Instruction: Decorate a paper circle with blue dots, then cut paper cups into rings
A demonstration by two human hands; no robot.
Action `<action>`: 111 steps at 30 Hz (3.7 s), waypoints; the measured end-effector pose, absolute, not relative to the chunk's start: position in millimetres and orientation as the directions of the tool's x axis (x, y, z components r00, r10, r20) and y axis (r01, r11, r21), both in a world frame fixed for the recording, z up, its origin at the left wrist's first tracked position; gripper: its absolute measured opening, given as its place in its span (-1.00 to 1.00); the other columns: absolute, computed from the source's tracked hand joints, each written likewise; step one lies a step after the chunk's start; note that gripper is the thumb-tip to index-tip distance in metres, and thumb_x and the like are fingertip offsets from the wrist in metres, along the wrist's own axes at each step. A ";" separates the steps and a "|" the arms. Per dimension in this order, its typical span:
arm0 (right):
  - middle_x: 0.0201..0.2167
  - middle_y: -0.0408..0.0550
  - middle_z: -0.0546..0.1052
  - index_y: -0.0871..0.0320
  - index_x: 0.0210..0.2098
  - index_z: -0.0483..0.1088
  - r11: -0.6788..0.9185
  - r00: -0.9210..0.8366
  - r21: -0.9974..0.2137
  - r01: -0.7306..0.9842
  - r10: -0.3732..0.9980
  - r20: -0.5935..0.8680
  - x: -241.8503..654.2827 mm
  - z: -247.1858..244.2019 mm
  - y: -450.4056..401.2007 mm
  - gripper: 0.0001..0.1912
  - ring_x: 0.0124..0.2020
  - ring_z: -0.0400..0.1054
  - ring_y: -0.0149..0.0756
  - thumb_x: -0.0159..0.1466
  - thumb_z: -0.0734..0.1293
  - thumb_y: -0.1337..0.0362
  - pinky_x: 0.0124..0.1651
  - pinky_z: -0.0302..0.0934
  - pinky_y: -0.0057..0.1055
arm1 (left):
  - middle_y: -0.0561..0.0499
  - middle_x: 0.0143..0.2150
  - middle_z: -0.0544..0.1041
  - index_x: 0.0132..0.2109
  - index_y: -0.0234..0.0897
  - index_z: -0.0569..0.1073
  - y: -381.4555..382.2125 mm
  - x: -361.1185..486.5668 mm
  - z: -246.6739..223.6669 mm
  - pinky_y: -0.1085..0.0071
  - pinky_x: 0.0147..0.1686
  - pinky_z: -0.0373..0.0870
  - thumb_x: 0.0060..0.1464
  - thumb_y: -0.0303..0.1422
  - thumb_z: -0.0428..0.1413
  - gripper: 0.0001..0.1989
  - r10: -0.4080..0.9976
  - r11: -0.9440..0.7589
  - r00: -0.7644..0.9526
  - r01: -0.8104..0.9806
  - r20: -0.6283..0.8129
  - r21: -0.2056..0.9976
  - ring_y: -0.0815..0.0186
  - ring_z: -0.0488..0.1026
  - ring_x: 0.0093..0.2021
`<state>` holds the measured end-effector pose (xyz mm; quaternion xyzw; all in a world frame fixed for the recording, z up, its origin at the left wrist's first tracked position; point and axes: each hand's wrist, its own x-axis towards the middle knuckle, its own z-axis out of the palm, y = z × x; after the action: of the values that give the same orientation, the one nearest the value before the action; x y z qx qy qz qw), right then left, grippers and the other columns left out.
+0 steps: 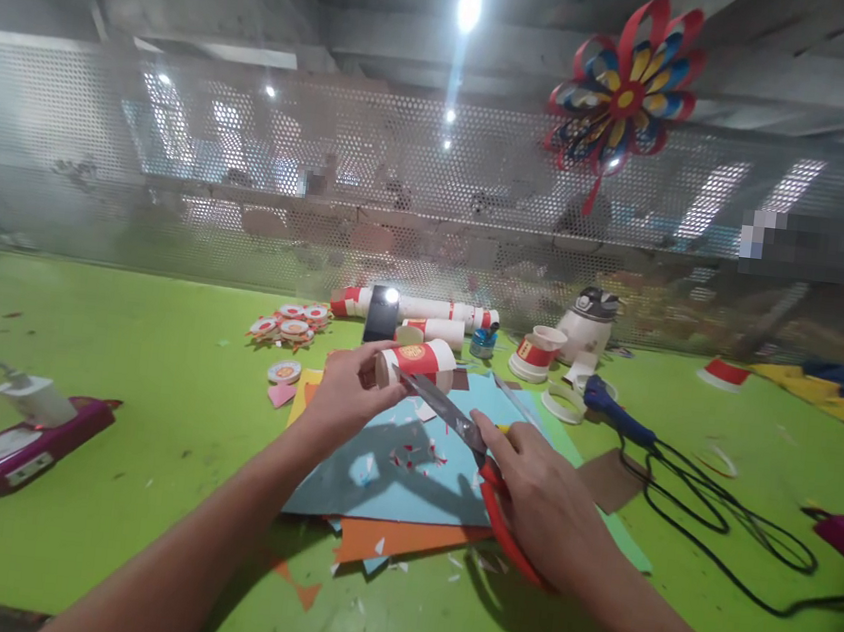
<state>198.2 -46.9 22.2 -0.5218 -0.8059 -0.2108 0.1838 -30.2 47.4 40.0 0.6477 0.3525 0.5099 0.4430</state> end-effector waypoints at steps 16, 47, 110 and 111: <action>-0.30 0.11 0.48 0.23 0.20 0.32 0.361 -0.282 -0.236 0.902 0.908 0.311 196.1 33.6 -53.7 -0.54 -0.29 0.42 -0.06 0.34 0.12 0.38 -0.22 0.33 -0.11 | -0.16 -0.02 0.57 0.13 -0.28 0.36 43.3 -23.9 35.2 0.14 -0.04 0.48 -0.07 -0.32 0.31 -0.40 0.914 -0.365 0.180 -0.031 0.364 0.931 0.14 0.54 -0.07; -0.07 0.18 0.56 0.17 0.18 0.36 0.391 -0.291 -0.370 0.843 0.909 0.298 199.8 30.3 -50.8 -0.57 -0.03 0.44 0.02 0.36 0.13 0.35 0.05 0.29 -0.03 | -0.16 -0.01 0.54 0.07 -0.26 0.41 36.1 -20.3 40.2 0.20 -0.08 0.44 -0.03 -0.31 0.31 -0.49 0.939 -0.183 0.191 -0.421 0.284 0.888 0.16 0.52 -0.11; -0.10 -0.01 0.63 0.03 0.13 0.43 0.411 -0.298 -0.529 0.743 0.910 0.290 193.0 43.7 -55.7 -0.57 -0.07 0.50 -0.07 0.33 0.17 0.39 0.02 0.33 -0.15 | -0.12 -0.11 0.62 0.06 -0.29 0.53 31.6 -11.7 33.8 0.22 -0.07 0.43 -0.08 -0.32 0.35 -0.49 0.969 -0.170 0.088 -0.450 0.232 0.877 0.12 0.53 -0.09; -0.15 0.00 0.64 0.05 0.11 0.45 0.413 -0.294 -0.507 0.756 0.907 0.301 192.2 43.9 -56.1 -0.58 -0.10 0.51 -0.06 0.33 0.17 0.39 -0.01 0.35 -0.14 | -0.12 -0.10 0.61 0.05 -0.30 0.54 32.0 -11.8 34.3 0.20 -0.07 0.44 -0.07 -0.31 0.34 -0.51 0.970 -0.157 0.095 -0.465 0.226 0.871 0.11 0.54 -0.08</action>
<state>192.2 -56.1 43.9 -0.5244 -0.7929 0.1350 0.2794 -11.8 32.0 34.3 0.4520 0.2793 0.6119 0.5859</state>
